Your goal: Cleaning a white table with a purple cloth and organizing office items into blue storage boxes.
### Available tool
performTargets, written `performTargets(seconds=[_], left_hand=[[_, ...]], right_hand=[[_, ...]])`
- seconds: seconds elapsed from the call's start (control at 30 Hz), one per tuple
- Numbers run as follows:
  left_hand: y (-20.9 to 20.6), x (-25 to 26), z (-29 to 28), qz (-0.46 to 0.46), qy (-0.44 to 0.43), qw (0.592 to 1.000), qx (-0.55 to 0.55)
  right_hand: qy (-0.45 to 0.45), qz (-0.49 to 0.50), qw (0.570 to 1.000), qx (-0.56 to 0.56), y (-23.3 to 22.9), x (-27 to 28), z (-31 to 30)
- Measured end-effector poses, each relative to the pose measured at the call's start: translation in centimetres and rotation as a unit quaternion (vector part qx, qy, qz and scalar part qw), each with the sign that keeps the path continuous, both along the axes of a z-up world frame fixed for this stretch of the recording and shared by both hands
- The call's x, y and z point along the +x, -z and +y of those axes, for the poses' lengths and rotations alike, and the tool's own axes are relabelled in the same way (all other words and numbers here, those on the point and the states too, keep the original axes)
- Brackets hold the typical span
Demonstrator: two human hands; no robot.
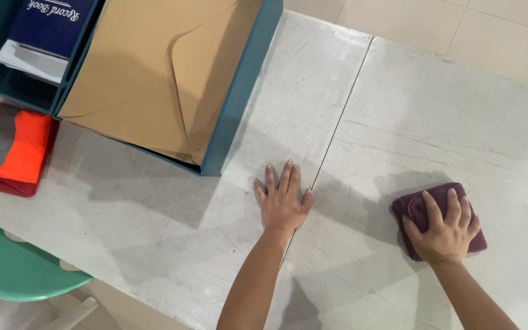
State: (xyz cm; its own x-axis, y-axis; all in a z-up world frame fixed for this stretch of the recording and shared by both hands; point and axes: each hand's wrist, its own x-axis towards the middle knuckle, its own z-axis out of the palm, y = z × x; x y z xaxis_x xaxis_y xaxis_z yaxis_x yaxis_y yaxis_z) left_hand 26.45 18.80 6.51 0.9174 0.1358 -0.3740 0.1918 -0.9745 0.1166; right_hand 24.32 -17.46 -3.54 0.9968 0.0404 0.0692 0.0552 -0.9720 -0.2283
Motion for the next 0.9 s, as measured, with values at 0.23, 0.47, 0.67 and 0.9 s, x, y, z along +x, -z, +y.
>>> performTargets(seconds=[0.23, 0.47, 0.67, 0.9], left_hand=[[0.2, -0.1, 0.1, -0.015, 0.002, 1.000, -0.003], [0.2, -0.1, 0.1, -0.003, 0.004, 1.000, 0.004], [0.5, -0.1, 0.1, -0.006, 0.002, 1.000, 0.002], [0.5, -0.1, 0.0, -0.005, 0.000, 1.000, 0.003]], right_hand=[[-0.004, -0.013, 1.000, 0.011, -0.1, -0.2, 0.1], [0.000, -0.003, 1.000, 0.004, 0.0, 0.0, 0.1], [-0.002, -0.008, 1.000, 0.012, 0.0, 0.0, 0.2], [0.000, -0.005, 1.000, 0.009, 0.3, -0.1, 0.0]])
